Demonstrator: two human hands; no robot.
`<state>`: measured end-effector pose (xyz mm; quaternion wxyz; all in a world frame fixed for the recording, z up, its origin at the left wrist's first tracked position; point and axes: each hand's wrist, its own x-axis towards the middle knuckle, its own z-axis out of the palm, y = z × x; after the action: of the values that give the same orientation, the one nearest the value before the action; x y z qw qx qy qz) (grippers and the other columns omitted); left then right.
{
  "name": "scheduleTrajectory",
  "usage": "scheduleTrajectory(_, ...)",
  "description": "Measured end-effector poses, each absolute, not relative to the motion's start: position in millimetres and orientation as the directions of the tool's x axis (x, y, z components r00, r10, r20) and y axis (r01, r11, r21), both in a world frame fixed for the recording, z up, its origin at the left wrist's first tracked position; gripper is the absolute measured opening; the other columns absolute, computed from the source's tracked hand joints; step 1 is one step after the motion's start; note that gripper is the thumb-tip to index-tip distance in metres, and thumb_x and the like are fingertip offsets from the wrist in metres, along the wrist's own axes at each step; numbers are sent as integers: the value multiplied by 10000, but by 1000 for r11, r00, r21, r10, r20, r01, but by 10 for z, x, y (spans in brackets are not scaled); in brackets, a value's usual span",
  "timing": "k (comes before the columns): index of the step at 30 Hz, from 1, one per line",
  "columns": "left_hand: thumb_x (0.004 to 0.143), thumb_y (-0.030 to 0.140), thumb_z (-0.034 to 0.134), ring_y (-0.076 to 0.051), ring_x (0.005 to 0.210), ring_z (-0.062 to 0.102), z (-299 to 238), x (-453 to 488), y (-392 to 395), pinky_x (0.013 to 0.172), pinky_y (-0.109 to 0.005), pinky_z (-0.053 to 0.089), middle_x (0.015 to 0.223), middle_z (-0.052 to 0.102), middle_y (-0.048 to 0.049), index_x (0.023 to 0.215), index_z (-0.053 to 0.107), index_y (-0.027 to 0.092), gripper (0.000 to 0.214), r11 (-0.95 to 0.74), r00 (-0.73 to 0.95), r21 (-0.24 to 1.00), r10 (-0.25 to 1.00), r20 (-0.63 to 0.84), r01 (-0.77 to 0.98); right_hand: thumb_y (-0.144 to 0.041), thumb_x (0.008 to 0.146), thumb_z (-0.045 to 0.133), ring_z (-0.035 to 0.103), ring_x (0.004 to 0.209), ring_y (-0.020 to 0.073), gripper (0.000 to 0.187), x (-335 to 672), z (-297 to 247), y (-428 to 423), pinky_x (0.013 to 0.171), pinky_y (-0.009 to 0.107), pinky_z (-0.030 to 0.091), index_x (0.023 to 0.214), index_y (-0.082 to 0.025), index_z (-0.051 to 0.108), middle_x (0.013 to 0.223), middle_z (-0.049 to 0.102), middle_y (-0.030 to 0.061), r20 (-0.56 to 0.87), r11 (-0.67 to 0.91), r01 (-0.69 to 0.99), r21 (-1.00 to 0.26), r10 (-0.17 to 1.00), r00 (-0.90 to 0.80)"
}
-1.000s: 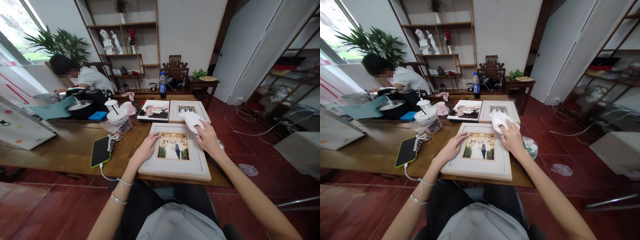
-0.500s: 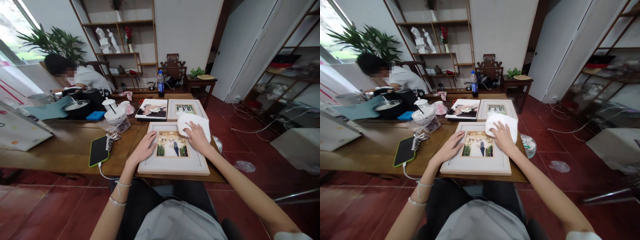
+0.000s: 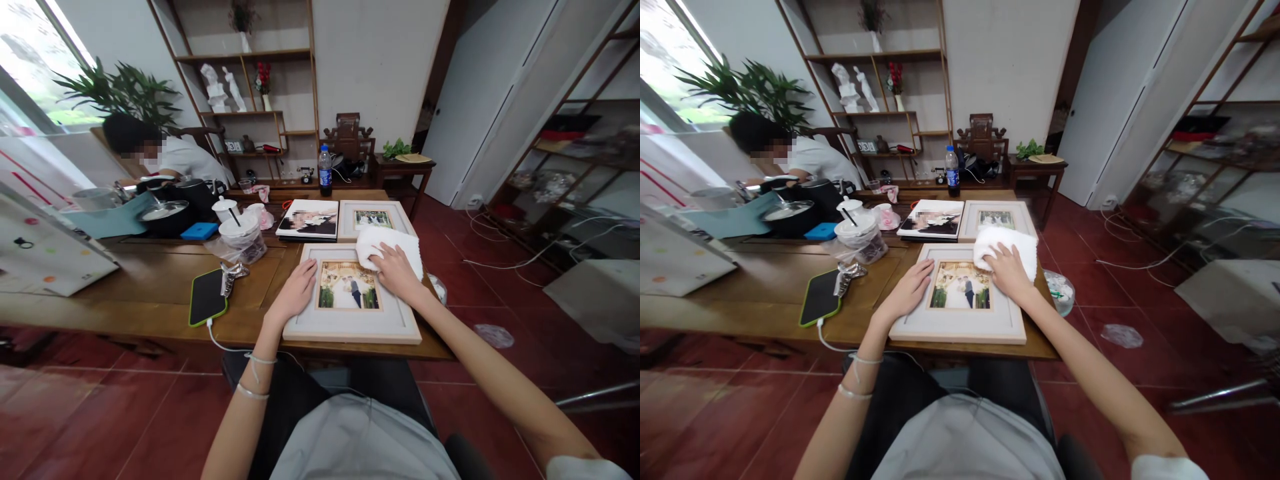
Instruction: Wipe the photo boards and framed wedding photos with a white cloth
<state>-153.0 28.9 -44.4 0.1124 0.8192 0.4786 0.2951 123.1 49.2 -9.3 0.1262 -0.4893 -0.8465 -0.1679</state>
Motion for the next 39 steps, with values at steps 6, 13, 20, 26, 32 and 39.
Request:
scheduleTrajectory(6, 905, 241, 366, -226, 1289, 403, -432, -1552, 357, 1110, -429, 292, 1346, 486, -133, 1243, 534, 126, 395, -527, 393, 466, 847, 358, 711, -65, 693, 506, 431, 1210, 317, 432, 1221, -89, 539, 996, 498, 291, 1102, -158, 608, 1148, 615, 153, 340, 451, 884, 127, 817, -466)
scheduleTrajectory(13, 916, 223, 354, -240, 1290, 393, -476, -1538, 334, 1098, -474, 308, 1341, 487, -140, 1230, 543, 127, 379, -555, 379, 451, 823, 423, 699, -47, 719, 456, 280, 1324, 335, 448, 1226, -122, 507, 1041, 561, 213, 1134, -159, 582, 1401, 434, 120, 374, 476, 871, 126, 790, -486)
scheduleTrajectory(20, 913, 209, 365, -236, 1281, 405, -484, -1536, 354, 1099, -451, 318, 1322, 502, -144, 1205, 563, 108, 367, -556, 387, 433, 821, 419, 709, -51, 731, 449, 321, 1305, 331, 456, 1235, -92, 512, 1039, 558, 222, 1156, -155, 578, 1379, 464, 121, 326, 496, 858, 136, 795, -511)
scheduleTrajectory(26, 919, 207, 354, -226, 1303, 383, -496, -1537, 336, 1107, -461, 299, 1361, 477, -129, 1265, 516, 129, 391, -556, 386, 441, 822, 419, 705, -29, 718, 448, 365, 1291, 303, 453, 1206, 8, 254, 1053, 534, 216, 1134, -141, 589, 1331, 506, 152, 246, 561, 818, 123, 782, -573)
scheduleTrajectory(32, 923, 215, 348, -229, 1314, 366, -495, -1531, 321, 1116, -453, 289, 1374, 463, -136, 1283, 499, 111, 404, -551, 382, 436, 824, 418, 711, -19, 702, 458, 411, 1268, 290, 441, 1208, 224, -562, 1059, 524, 248, 1092, -162, 608, 1284, 545, 157, 104, 656, 755, 12, 750, -653)
scheduleTrajectory(39, 919, 194, 345, -232, 1309, 368, -469, -1529, 310, 1122, -437, 285, 1358, 473, -151, 1273, 504, 80, 404, -553, 395, 409, 822, 410, 726, -47, 638, 481, 435, 1251, 266, 452, 1176, 218, -984, 1050, 472, 322, 1044, -185, 625, 1282, 549, 144, 157, 669, 735, -115, 742, -651)
